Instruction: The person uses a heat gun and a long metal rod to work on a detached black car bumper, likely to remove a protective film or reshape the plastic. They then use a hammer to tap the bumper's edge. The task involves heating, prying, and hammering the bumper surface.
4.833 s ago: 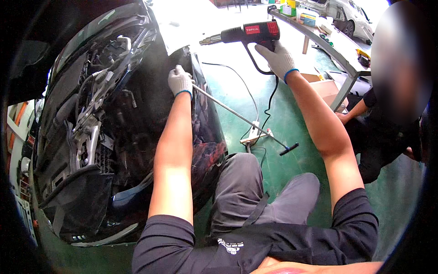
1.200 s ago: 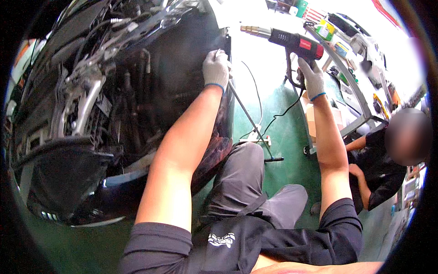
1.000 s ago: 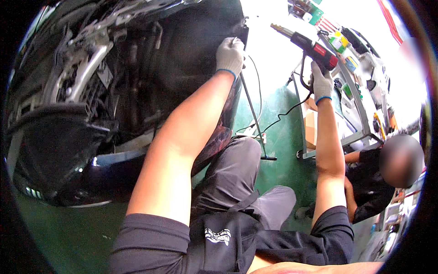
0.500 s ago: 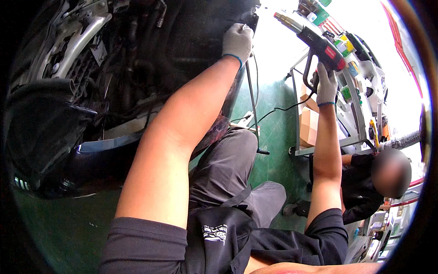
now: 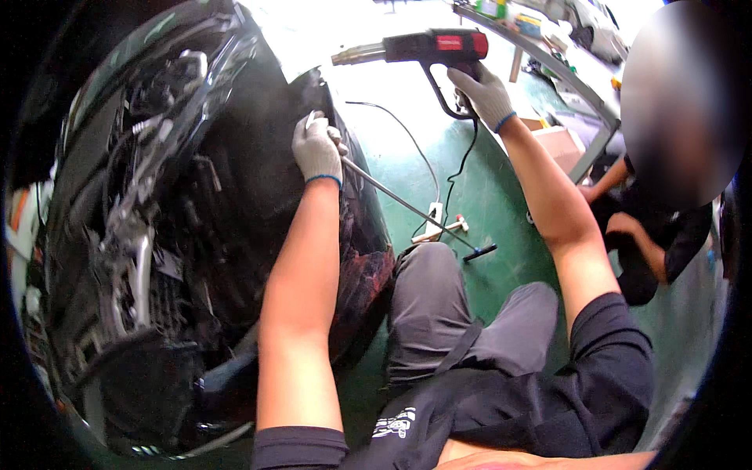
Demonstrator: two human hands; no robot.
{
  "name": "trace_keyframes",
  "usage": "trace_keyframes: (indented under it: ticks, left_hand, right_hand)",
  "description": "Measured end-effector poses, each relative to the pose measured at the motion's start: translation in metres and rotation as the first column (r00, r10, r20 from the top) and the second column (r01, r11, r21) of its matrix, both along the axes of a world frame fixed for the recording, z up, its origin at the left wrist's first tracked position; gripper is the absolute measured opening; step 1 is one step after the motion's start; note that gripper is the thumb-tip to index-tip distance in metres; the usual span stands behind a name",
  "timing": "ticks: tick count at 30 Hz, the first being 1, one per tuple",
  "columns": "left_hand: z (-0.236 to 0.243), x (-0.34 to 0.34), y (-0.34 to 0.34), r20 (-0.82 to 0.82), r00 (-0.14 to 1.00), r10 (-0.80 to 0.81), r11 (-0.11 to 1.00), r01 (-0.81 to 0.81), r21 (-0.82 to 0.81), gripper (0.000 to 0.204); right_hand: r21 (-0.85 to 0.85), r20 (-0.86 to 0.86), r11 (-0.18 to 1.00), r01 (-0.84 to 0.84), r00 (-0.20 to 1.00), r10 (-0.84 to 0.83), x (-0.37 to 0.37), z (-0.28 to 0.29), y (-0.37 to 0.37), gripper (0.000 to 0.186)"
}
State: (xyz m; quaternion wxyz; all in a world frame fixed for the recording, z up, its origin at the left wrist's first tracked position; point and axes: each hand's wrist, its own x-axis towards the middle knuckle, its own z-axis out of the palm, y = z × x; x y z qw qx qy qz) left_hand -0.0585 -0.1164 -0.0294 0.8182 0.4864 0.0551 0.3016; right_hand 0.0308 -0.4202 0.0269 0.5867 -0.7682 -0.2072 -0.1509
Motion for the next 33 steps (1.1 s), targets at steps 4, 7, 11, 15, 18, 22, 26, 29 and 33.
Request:
trace_keyframes:
  ticks: [4,7,11,15,18,22,26,29,33]
  left_hand:
    - [0.005,-0.002,-0.004,-0.044,0.998,0.036,0.996,-0.032,0.083,0.026]
    - [-0.001,0.006,-0.007,-0.035,0.999,0.021,0.998,-0.019,0.062,0.026]
    - [-0.001,0.004,-0.004,-0.032,0.999,0.011,0.999,-0.010,0.042,0.024]
    - [0.003,-0.001,-0.005,-0.028,1.000,0.007,1.000,-0.006,0.029,0.023]
    - [0.005,-0.004,-0.014,-0.043,0.999,0.009,0.999,-0.008,0.033,0.026]
    - [0.002,0.000,-0.009,-0.036,0.999,0.013,0.999,-0.011,0.051,0.030]
    - [0.003,0.000,-0.003,-0.043,0.999,0.008,0.999,-0.006,0.052,0.031]
    - [0.007,-0.004,-0.004,-0.048,0.999,0.012,0.999,-0.010,0.041,0.031]
    - [-0.001,0.002,-0.015,-0.039,0.999,-0.019,0.999,0.021,0.044,0.030]
  right_hand:
    - [-0.154,0.147,0.938,0.310,0.946,-0.289,0.015,-0.001,0.003,0.070]
    - [-0.142,0.251,0.911,0.386,0.905,-0.344,0.041,-0.013,-0.005,0.070]
    - [-0.124,0.069,0.976,0.177,0.983,-0.169,0.020,-0.007,-0.002,0.071]
    - [-0.186,0.011,0.971,0.153,0.988,-0.153,-0.008,0.011,-0.003,0.069]
    - [-0.194,0.138,0.927,0.322,0.944,-0.299,0.017,-0.006,-0.006,0.072]
    - [-0.155,0.294,0.908,0.388,0.896,-0.332,0.032,-0.006,0.002,0.068]
    - [-0.118,0.036,0.979,0.167,0.986,-0.164,0.023,-0.001,0.004,0.063]
    - [-0.142,0.092,0.971,0.195,0.979,-0.183,0.025,0.004,0.009,0.065]
    - [-0.190,0.380,0.872,0.450,0.853,-0.357,0.052,-0.013,-0.001,0.068]
